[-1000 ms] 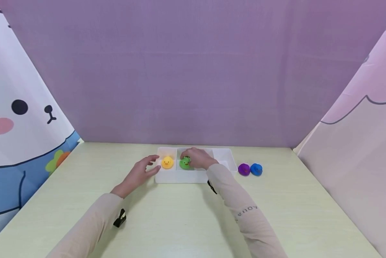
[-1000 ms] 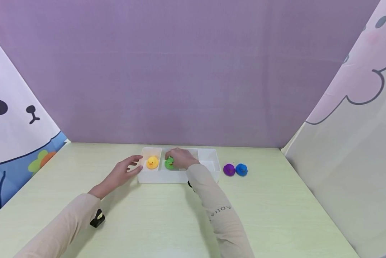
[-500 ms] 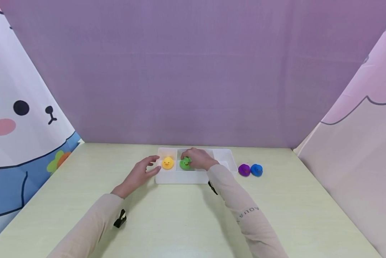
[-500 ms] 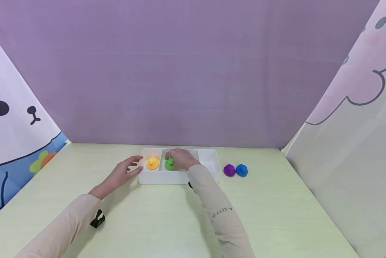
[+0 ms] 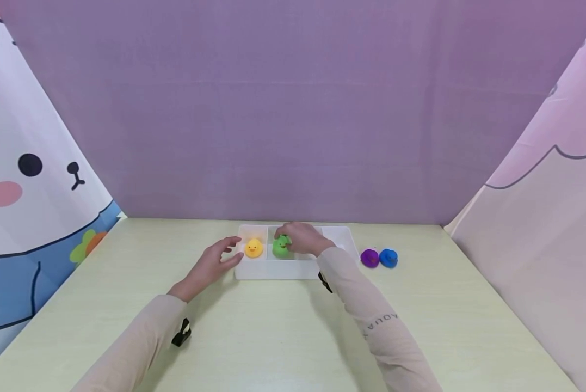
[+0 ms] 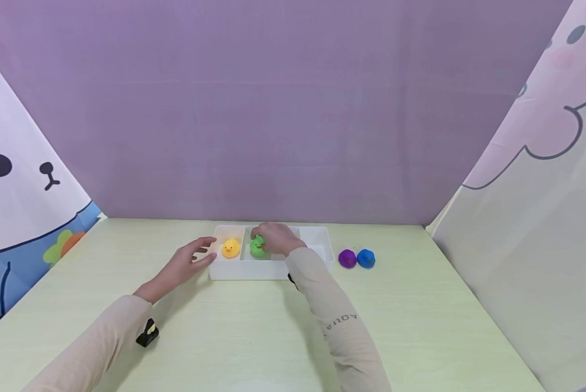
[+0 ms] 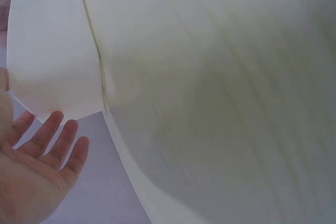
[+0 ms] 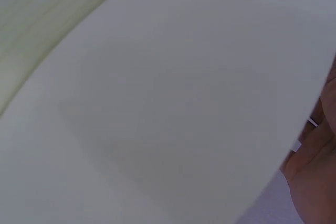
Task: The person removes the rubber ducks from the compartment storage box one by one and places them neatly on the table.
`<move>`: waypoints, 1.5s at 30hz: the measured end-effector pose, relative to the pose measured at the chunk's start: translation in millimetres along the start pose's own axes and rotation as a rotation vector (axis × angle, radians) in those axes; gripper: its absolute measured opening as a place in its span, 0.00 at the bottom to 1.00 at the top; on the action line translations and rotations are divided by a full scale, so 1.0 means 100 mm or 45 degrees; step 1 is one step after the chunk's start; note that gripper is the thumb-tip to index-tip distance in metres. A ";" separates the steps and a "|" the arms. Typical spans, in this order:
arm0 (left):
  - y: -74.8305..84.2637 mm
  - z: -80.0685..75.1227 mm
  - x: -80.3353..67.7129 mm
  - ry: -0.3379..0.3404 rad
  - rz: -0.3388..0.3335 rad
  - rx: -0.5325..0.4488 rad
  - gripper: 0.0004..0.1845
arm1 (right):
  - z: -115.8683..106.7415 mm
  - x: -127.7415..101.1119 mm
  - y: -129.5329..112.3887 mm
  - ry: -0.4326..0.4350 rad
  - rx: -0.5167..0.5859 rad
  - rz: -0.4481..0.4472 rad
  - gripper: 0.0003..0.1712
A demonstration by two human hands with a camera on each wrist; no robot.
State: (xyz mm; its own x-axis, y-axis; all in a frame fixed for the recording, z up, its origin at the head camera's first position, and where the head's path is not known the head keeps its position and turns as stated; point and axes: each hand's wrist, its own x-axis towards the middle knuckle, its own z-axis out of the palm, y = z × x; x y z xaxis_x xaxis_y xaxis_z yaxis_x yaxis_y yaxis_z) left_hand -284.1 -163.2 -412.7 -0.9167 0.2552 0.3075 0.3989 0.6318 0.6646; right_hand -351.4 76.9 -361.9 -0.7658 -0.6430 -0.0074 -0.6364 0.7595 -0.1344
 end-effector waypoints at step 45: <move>0.00 -0.02 0.02 -0.008 -0.017 0.013 0.25 | -0.44 -0.38 0.11 0.107 -0.046 -0.134 0.20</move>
State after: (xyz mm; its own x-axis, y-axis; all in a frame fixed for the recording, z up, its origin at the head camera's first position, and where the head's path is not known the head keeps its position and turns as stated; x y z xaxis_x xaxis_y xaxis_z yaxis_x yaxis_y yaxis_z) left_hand -285.7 -164.1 -411.1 -0.9220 0.2517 0.2944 0.3866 0.6423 0.6618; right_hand -333.5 114.3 -319.7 -0.6990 -0.7097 0.0882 -0.7151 0.6926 -0.0941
